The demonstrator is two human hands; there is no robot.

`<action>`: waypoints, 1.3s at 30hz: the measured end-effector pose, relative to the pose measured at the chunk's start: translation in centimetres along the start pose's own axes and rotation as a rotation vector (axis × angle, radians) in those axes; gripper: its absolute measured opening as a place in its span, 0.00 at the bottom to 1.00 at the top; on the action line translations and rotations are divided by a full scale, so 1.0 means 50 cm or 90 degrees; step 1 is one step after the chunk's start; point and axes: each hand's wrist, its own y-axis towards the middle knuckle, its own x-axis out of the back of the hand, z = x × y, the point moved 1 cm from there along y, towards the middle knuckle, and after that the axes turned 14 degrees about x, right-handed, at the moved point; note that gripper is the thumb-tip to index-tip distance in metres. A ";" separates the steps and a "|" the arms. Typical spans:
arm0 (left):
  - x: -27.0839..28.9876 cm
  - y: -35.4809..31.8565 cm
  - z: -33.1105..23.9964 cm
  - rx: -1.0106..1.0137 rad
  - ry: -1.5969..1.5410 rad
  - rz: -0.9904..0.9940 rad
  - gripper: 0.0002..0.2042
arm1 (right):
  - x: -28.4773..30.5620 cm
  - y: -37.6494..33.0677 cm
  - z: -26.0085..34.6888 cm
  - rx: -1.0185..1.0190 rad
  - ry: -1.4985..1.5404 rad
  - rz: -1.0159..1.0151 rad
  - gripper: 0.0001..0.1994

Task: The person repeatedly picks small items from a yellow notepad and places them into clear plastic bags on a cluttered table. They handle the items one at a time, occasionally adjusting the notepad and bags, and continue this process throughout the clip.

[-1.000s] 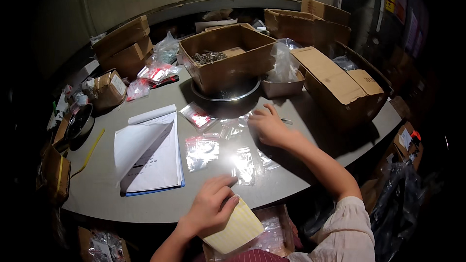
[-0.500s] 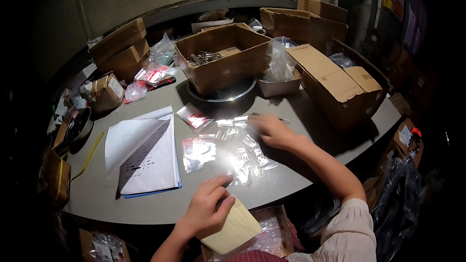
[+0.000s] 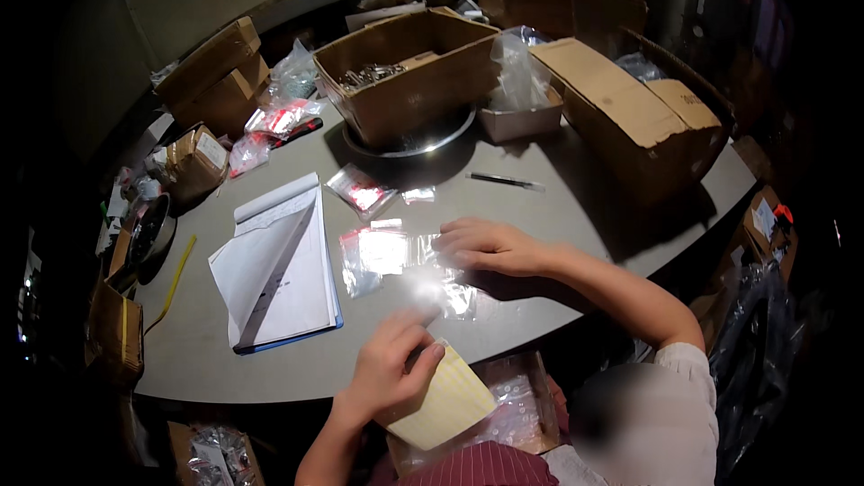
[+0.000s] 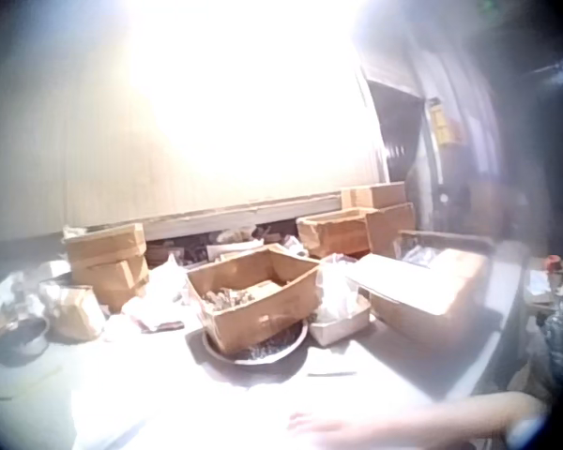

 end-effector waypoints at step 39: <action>0.030 -0.153 0.014 0.358 -0.342 -0.110 0.07 | -0.168 0.008 0.268 -0.067 -0.037 -0.112 0.15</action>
